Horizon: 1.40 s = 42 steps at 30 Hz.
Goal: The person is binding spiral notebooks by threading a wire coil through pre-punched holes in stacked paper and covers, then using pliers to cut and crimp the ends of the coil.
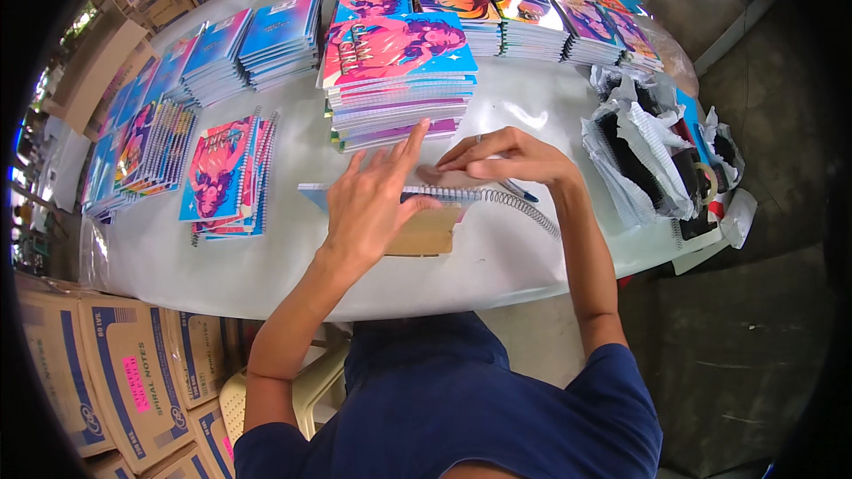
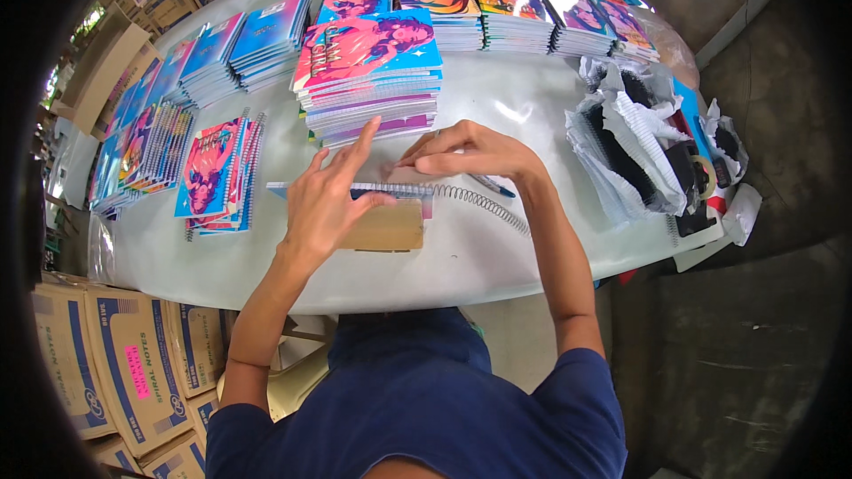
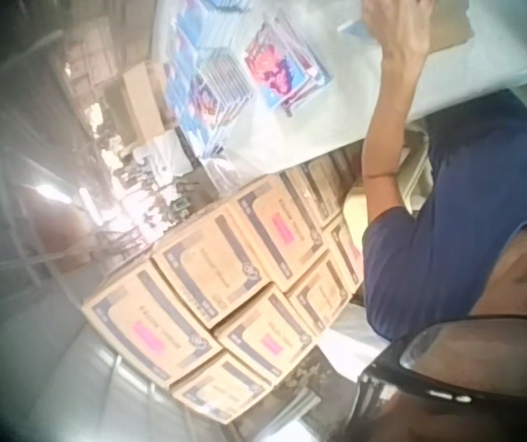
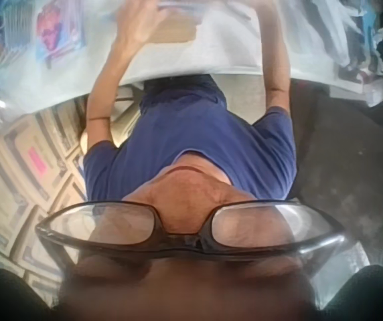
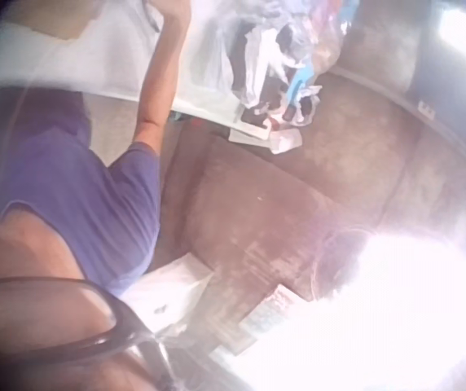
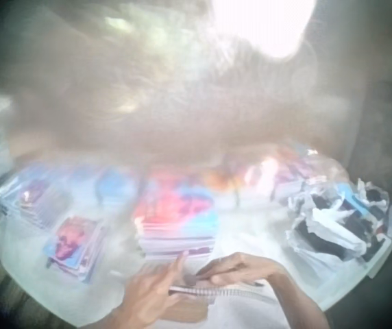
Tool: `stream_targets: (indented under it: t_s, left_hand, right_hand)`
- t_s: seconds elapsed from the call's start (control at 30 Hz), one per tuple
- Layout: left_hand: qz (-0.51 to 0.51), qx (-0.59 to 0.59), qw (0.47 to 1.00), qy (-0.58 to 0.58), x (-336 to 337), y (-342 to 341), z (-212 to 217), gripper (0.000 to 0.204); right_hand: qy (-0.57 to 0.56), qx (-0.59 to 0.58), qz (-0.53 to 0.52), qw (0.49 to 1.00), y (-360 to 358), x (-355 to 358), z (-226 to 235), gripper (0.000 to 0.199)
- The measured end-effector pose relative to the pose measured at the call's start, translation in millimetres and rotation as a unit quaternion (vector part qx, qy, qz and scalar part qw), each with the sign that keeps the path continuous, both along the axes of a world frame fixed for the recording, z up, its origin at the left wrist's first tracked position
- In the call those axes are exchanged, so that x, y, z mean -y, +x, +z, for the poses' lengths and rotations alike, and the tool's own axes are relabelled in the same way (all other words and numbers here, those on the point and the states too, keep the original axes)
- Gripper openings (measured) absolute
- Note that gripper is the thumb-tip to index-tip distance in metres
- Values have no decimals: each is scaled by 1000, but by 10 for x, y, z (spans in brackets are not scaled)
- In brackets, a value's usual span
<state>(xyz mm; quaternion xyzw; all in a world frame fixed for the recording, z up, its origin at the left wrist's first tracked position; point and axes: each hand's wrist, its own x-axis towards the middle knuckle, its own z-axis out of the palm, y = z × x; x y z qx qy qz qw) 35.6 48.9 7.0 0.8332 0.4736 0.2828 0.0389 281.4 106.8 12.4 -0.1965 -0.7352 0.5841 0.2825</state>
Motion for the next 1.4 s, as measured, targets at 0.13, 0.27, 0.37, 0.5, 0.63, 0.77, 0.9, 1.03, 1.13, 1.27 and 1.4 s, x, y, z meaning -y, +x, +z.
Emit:
stream_targets:
  t_s: [0.13,0.27,0.37,0.5,0.63,0.77,0.9,1.03,1.13,1.27,1.4]
  left_hand:
    - [6,11,999,44,-25,-54,-26,98]
    - [9,3,999,38,-12,-87,23,99]
    - [10,11,999,46,-27,-130,-5,99]
    - [26,5,999,40,-6,-216,1,99]
    - [47,-7,997,60,-39,-267,-35,99]
    - [49,-6,998,39,-22,-328,-9,99]
    - [69,-15,996,50,0,-411,-30,98]
    - [75,-12,996,49,11,-477,-39,98]
    - [101,-8,994,43,15,-524,-29,100]
    - [83,127,988,18,15,-549,-70,104]
    - [72,285,955,-32,2,-677,-182,108]
  right_hand:
    - [-34,-82,27,996,46,-112,-103,42]
    - [-29,70,-42,996,-41,-112,-81,43]
    - [-224,-233,47,945,-16,-119,-203,45]
    - [-18,128,-38,991,-286,-119,-5,60]
    - [-140,-146,72,977,-256,-135,-47,45]
    - [-40,51,-17,998,-361,-269,-139,45]
    - [-44,19,22,999,-479,-212,-63,44]
    - [-179,-63,9,982,-448,-307,-170,48]
    - [-9,54,44,998,-587,-226,68,53]
    - [-133,34,10,990,-597,-356,-89,53]
    - [7,208,17,978,-840,-351,18,57]
